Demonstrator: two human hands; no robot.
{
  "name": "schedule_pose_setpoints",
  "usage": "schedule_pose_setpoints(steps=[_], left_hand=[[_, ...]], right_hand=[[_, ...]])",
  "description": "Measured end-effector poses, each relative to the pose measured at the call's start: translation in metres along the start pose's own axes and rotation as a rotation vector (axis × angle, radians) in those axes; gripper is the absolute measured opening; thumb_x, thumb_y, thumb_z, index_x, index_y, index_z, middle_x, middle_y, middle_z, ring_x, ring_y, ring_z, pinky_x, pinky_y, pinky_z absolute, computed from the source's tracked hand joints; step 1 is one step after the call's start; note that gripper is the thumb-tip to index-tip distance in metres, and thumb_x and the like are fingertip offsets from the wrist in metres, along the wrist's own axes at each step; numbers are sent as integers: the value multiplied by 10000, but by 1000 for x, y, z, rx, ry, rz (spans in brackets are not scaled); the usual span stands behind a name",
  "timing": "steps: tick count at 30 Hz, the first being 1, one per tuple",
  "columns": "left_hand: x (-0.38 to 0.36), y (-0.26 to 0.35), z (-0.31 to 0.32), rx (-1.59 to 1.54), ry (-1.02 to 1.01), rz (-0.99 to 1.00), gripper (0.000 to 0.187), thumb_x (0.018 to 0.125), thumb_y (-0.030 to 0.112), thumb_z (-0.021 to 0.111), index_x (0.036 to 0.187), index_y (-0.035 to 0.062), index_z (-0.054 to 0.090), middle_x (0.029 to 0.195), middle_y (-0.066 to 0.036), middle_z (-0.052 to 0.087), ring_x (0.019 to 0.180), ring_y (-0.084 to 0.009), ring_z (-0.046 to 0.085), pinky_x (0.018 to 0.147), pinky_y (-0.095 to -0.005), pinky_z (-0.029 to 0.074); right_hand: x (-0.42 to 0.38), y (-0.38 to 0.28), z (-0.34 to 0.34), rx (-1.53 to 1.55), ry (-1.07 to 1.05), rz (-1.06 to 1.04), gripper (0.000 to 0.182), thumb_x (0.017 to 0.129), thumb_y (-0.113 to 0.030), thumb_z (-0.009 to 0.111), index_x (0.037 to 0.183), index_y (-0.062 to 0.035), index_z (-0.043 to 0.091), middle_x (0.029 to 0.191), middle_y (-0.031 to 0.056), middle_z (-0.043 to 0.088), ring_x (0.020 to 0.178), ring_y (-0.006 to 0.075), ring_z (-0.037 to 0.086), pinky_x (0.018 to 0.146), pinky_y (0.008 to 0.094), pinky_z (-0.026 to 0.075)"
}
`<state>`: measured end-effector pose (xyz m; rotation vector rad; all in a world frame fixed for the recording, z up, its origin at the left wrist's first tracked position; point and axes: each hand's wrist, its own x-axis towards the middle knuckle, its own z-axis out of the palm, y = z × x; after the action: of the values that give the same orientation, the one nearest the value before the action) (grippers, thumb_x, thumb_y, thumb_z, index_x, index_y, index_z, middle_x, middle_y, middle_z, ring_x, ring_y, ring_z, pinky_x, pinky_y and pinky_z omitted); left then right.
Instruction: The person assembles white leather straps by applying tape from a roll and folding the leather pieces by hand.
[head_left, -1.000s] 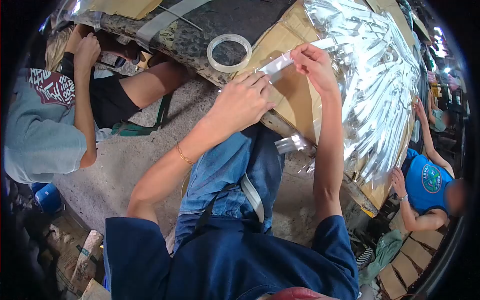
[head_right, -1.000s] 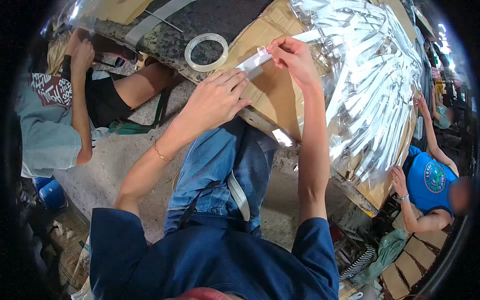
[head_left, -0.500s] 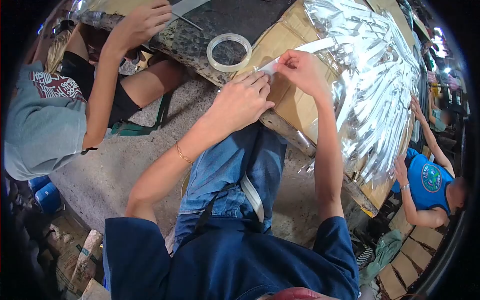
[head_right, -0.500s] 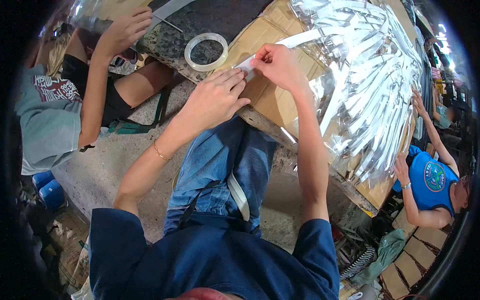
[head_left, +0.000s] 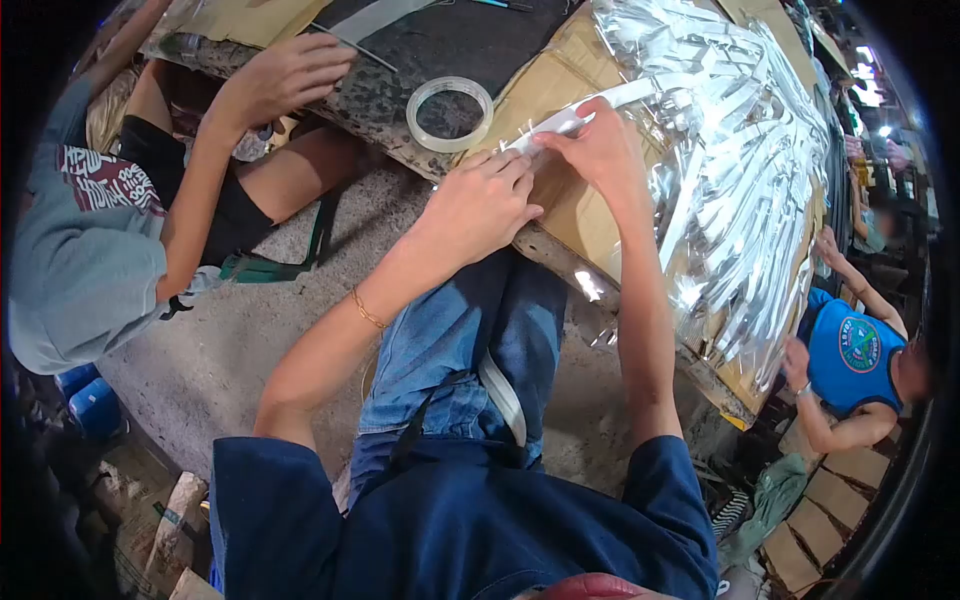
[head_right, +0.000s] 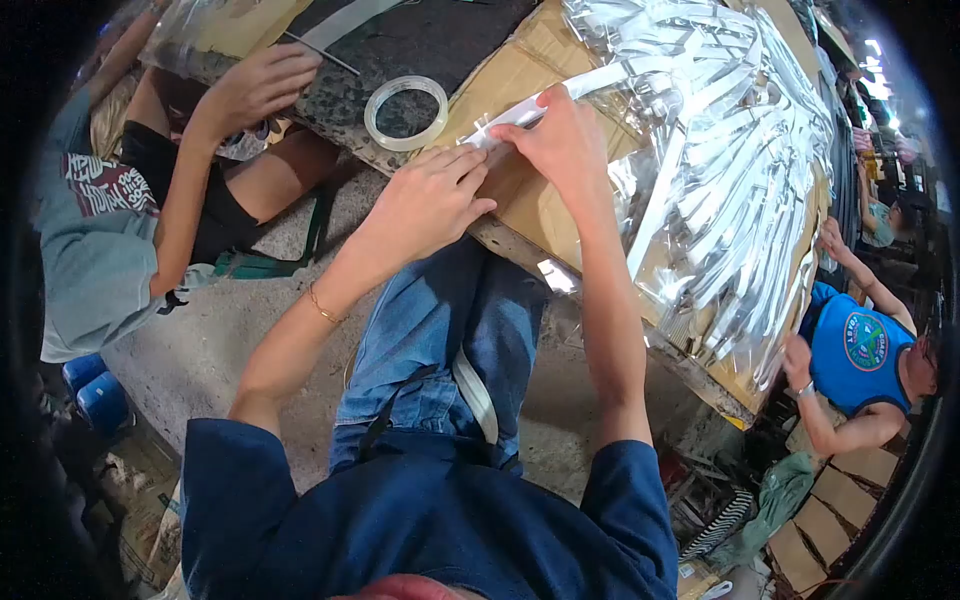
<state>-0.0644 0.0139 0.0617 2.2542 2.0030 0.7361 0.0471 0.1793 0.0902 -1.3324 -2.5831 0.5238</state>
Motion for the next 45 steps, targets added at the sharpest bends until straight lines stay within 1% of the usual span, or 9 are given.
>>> schedule_pose_setpoints(steps=[4, 6, 9, 25, 28, 31, 33, 39, 45], left_hand=[[1, 0, -1, 11, -18, 17, 391, 861, 295, 638, 1071, -35, 627, 1163, -148, 625, 1109, -277, 594, 976, -382, 438], [2, 0, -2, 48, 45, 46, 389, 861, 294, 639, 1064, -37, 625, 1158, -144, 624, 1086, -281, 601, 964, -381, 443], [5, 2, -7, 25, -34, 15, 393, 862, 296, 640, 1065, -40, 623, 1156, -145, 620, 1073, -274, 602, 942, -376, 457], [22, 2, 1, 94, -18, 15, 422, 872, 342, 622, 1075, -27, 646, 1178, -135, 632, 1107, -265, 546, 900, -372, 489], [27, -7, -6, -99, -35, 0, 360, 868, 276, 637, 1069, -23, 647, 1152, -160, 632, 1073, -292, 560, 910, -394, 479], [33, -28, -27, -166, 375, -149, 254, 839, 154, 662, 1032, -10, 644, 1060, -163, 640, 991, -321, 595, 885, -388, 472], [30, -38, -36, -151, 298, -295, 274, 831, 189, 668, 1031, 2, 644, 1006, -144, 649, 1005, -300, 597, 862, -391, 474], [27, -43, -31, -83, -57, -447, 283, 816, 255, 677, 965, 13, 683, 937, -184, 668, 919, -344, 632, 803, -414, 494], [30, -54, -36, -95, -27, -384, 248, 834, 225, 654, 954, 11, 691, 875, -209, 660, 808, -382, 641, 744, -429, 506]], right_hand=[[21, 33, 5, 203, -82, 9, 552, 620, -403, 873, 906, 9, 643, 744, 150, 688, 713, 286, 682, 653, 372, 522], [27, 38, 5, 202, -35, 4, 458, 685, -327, 859, 907, 11, 644, 698, 89, 673, 624, 142, 626, 575, 277, 481], [24, 33, -1, 361, 26, 24, 426, 660, -330, 860, 842, -2, 657, 706, 116, 681, 660, 218, 666, 619, 333, 510], [17, 37, 4, 331, -174, -57, 326, 655, -227, 853, 776, 6, 660, 693, 90, 659, 646, 190, 633, 614, 310, 497], [10, 36, 2, 330, -96, -76, 321, 662, -229, 842, 796, 7, 669, 700, 91, 661, 643, 184, 629, 622, 311, 498], [10, 39, -3, 411, -109, -109, 254, 719, -204, 795, 845, -15, 681, 727, 101, 672, 666, 211, 646, 639, 325, 505], [9, 31, 1, 419, 227, -248, 202, 789, -185, 732, 916, -34, 687, 742, 77, 664, 661, 188, 630, 645, 312, 503], [38, -8, 37, 309, 108, -499, 235, 784, -123, 677, 1011, -65, 702, 945, 145, 646, 916, 290, 631, 807, 364, 506], [48, -8, 42, 342, 19, -515, 195, 782, -99, 651, 961, -29, 684, 921, 139, 648, 923, 292, 624, 808, 364, 492]])
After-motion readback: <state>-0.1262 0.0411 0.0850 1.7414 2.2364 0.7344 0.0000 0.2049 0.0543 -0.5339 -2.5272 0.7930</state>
